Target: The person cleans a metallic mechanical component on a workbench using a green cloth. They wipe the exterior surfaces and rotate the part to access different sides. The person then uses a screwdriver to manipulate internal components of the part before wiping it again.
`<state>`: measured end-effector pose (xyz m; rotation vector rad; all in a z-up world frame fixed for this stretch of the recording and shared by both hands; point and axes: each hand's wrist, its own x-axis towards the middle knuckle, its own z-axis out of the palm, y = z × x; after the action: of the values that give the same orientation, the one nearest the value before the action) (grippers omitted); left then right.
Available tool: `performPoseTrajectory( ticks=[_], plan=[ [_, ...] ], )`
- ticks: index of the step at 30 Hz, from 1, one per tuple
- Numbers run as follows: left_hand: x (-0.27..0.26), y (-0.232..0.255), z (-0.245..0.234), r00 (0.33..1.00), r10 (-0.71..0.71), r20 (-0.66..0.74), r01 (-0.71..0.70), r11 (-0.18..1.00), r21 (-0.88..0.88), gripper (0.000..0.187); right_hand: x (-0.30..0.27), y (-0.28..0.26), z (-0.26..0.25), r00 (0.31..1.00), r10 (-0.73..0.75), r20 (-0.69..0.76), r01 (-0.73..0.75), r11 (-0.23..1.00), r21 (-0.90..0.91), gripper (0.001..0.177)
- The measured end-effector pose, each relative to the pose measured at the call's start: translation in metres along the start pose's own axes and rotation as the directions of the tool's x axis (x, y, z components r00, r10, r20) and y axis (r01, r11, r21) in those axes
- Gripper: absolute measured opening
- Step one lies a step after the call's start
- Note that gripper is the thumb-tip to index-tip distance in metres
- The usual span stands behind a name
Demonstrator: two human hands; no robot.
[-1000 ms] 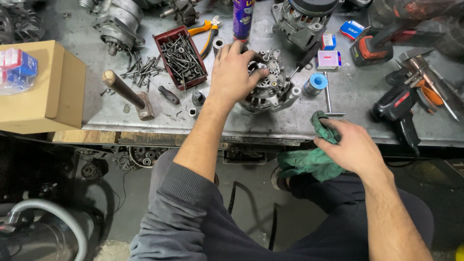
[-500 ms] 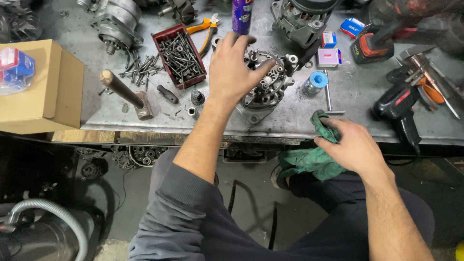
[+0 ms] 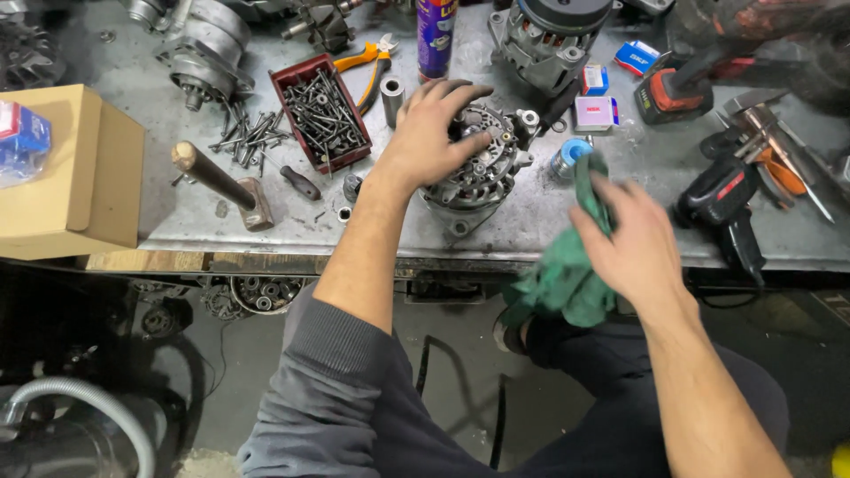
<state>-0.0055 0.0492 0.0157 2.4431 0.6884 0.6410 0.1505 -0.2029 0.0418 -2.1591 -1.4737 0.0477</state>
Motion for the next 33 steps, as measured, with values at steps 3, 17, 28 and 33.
performPoseTrajectory(
  ticks=[3, 17, 28, 33],
  plan=[
    [0.002, -0.007, 0.009, 0.998, -0.027, 0.057, 0.026, 0.999, 0.022, 0.056, 0.035, -0.015, 0.021, 0.998, -0.035, 0.052, 0.042, 0.989, -0.142, 0.058],
    [0.001, -0.007, 0.018, 0.999, -0.027, 0.023, 0.024, 0.991, 0.133, 0.045, 0.058, 0.006, 0.059, 0.825, -0.551, -0.127, 0.371, 0.696, -0.614, 0.031],
    [-0.009, -0.014, -0.001, 0.989, -0.048, 0.137, 0.035, 0.994, 0.100, 0.043, 0.061, 0.075, 0.043, 0.914, -0.243, -0.325, 0.173, 0.958, -0.231, 0.026],
    [-0.011, -0.011, -0.013, 0.981, 0.000, 0.196, -0.007, 0.999, 0.034, 0.040, 0.063, 0.045, 0.029, 0.975, -0.135, -0.176, 0.126, 0.990, -0.062, 0.030]
  ],
)
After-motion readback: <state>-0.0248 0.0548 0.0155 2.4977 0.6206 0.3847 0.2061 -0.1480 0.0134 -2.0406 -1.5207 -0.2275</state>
